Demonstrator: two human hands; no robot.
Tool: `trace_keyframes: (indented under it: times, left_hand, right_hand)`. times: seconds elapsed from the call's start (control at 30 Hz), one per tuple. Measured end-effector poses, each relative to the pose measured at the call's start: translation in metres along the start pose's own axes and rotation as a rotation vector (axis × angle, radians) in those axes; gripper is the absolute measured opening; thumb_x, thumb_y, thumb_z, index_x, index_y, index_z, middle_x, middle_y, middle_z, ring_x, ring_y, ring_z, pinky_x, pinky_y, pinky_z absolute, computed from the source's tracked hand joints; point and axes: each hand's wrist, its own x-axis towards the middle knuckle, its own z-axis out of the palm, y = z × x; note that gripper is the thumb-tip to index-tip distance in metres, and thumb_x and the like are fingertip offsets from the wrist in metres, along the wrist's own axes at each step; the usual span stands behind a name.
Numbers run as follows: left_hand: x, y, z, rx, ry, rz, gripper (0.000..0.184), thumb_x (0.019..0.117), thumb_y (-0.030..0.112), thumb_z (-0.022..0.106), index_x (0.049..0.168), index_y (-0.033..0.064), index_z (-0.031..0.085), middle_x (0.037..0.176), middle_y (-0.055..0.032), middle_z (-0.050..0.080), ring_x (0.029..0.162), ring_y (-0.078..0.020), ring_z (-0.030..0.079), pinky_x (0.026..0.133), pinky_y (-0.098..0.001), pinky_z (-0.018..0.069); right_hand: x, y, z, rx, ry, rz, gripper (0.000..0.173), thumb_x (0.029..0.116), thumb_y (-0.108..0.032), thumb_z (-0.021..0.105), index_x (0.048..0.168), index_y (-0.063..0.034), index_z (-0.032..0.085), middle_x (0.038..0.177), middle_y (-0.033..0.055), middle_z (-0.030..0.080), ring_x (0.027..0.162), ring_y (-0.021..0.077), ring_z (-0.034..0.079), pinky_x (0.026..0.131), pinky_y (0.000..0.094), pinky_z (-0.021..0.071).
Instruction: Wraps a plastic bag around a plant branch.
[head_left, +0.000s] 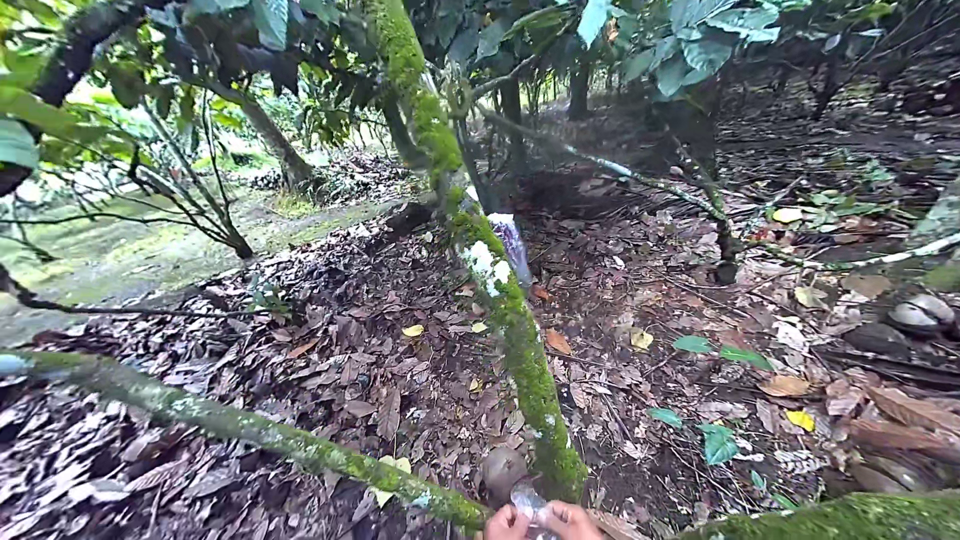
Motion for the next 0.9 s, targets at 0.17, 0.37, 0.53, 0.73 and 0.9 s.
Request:
trace_keyframes:
  times: [0.17, 0.37, 0.53, 0.73, 0.9]
  left_hand:
    - [0.014, -0.013, -0.011, -0.005, 0.104, 0.015, 0.026, 0.0876, 0.016, 0.08, 0.079, 0.0005, 0.061, 0.067, -0.0047, 0.057, 0.061, -0.0142, 0.053, 0.062, -0.0352, 0.0477]
    - [0.018, -0.015, -0.01, -0.097, -0.028, 0.034, 0.011, 0.0966, 0.007, 0.066, 0.093, -0.0037, 0.066, 0.077, -0.0062, 0.064, 0.067, -0.0118, 0.061, 0.067, -0.0293, 0.0547]
    - [0.025, -0.022, -0.013, -0.175, -0.043, -0.023, 0.005, 0.094, -0.003, 0.063, 0.089, -0.0038, 0.061, 0.071, -0.0038, 0.063, 0.062, -0.0103, 0.061, 0.064, -0.0264, 0.0545]
    - [0.036, -0.032, -0.02, -0.103, 0.008, -0.124, 0.014, 0.093, 0.006, 0.072, 0.086, -0.003, 0.065, 0.069, -0.004, 0.063, 0.055, -0.0081, 0.057, 0.054, -0.0226, 0.0501]
    - [0.038, -0.039, -0.021, -0.126, -0.048, -0.153, 0.012, 0.1002, 0.004, 0.061, 0.091, -0.0038, 0.061, 0.069, -0.0038, 0.062, 0.057, -0.0086, 0.059, 0.058, -0.0228, 0.0517]
  right_hand:
    - [0.009, 0.007, 0.0, -0.043, 0.017, 0.018, 0.015, 0.0858, -0.008, 0.077, 0.086, 0.0004, 0.065, 0.077, 0.0057, 0.064, 0.071, 0.0128, 0.06, 0.07, 0.0344, 0.0525]
    - [0.018, 0.009, 0.006, 0.006, 0.003, 0.029, 0.017, 0.0988, -0.015, 0.066, 0.099, 0.0013, 0.069, 0.085, 0.0073, 0.069, 0.078, 0.013, 0.066, 0.077, 0.0345, 0.056]
    - [0.024, 0.013, 0.004, 0.021, 0.007, 0.062, 0.009, 0.0957, -0.007, 0.066, 0.092, 0.0017, 0.065, 0.079, 0.0051, 0.064, 0.071, 0.0109, 0.061, 0.07, 0.031, 0.0533]
    - [0.027, 0.036, 0.005, 0.259, 0.126, 0.112, 0.017, 0.0899, -0.001, 0.072, 0.081, -0.0035, 0.058, 0.072, 0.0012, 0.06, 0.066, 0.0087, 0.057, 0.067, 0.0275, 0.0516]
    - [0.027, 0.045, 0.003, 0.34, 0.053, 0.166, 0.006, 0.0958, 0.002, 0.063, 0.102, 0.0024, 0.063, 0.083, 0.0047, 0.066, 0.073, 0.0105, 0.064, 0.072, 0.0285, 0.056]
